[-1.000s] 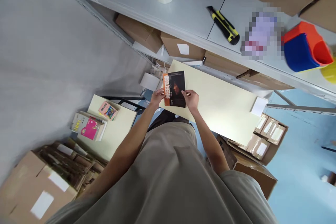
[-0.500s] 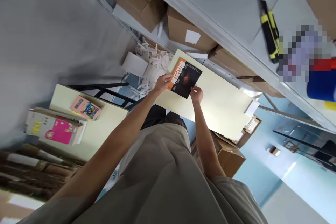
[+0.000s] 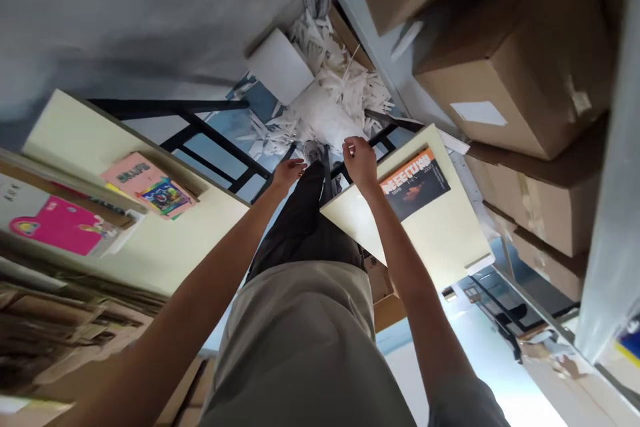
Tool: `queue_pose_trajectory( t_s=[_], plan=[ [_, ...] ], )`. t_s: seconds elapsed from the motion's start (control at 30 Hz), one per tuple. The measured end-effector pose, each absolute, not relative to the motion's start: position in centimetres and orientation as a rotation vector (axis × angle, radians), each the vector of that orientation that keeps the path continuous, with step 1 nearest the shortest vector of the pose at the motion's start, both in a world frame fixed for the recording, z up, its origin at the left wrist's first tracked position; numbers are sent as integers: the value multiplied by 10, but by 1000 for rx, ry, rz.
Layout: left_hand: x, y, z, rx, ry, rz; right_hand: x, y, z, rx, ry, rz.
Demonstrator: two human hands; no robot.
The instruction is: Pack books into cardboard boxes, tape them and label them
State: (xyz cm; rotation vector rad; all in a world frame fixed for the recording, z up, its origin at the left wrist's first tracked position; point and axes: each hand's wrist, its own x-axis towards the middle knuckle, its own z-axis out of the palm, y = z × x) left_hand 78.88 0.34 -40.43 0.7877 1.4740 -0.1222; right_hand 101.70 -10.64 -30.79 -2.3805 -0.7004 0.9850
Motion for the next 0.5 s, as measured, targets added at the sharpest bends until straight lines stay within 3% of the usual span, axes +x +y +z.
queue_pose_trajectory(
  t_s=[0.23, 0.5],
  plan=[
    [804, 31, -502, 489, 1620, -92, 1061, -41, -478, -2372, -767, 1332],
    [844, 25, -708, 379, 1677, -9, 1097, -30, -741, -2385, -773, 1439]
  ],
)
